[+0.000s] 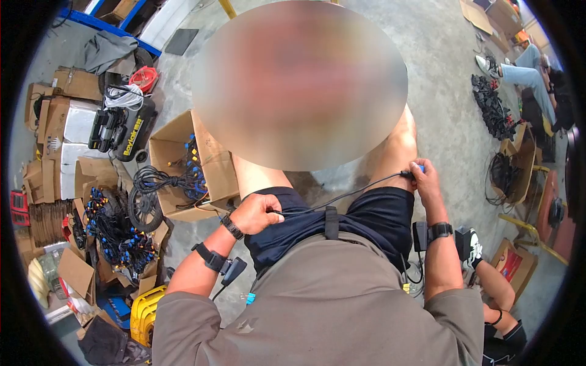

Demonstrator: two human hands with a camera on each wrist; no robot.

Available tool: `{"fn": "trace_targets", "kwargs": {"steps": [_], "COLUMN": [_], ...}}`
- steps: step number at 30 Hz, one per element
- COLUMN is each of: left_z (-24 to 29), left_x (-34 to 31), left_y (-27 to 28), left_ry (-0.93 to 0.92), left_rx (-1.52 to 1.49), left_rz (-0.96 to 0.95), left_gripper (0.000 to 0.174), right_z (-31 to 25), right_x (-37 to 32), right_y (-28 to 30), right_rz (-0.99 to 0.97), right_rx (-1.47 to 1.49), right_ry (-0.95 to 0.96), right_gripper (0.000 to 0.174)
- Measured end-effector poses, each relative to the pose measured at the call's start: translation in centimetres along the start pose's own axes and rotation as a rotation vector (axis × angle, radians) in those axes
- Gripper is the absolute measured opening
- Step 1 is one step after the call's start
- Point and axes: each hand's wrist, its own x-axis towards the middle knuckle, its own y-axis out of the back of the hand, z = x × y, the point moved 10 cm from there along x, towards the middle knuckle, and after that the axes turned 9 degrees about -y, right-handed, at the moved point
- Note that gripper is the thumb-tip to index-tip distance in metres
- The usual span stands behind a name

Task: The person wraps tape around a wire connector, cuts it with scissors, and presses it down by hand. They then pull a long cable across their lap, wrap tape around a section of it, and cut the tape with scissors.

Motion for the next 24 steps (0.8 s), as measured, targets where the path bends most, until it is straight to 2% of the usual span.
{"fn": "trace_targets", "kwargs": {"steps": [4,6,10,12,20,24], "left_z": [0.2,1.0,1.3,3.3,4.8,5.8], "left_x": [-0.2,-0.2,-0.7,-0.9,-2.0,-2.2], "left_y": [0.2,0.9,1.6,2.5,2.5,2.4], "left_ry": [-0.004,-0.096,-0.111,-0.345,-0.494,-0.57], "left_rx": [-0.061,-0.07,0.017,0.225,0.398,0.394], "left_rz": [0.034,0.123,0.231,0.359,0.519,0.55], "left_gripper": [0.01,0.016,0.019,0.021,0.019,0.018], "right_z": [0.0,-0.1,-0.1,0.0,0.0,0.3], "right_x": [0.0,-0.1,-0.1,0.0,-0.3,0.6], "right_y": [0.1,0.1,0.1,0.0,0.1,0.2], "right_rz": [0.012,0.017,0.015,0.019,0.05,0.037], "right_rx": [0.008,0.013,0.016,0.018,-0.001,-0.004], "right_ry": [-0.005,-0.018,-0.01,-0.013,-0.023,0.081], "right_gripper": [0.027,0.027,0.026,0.026,0.025,0.023]}}
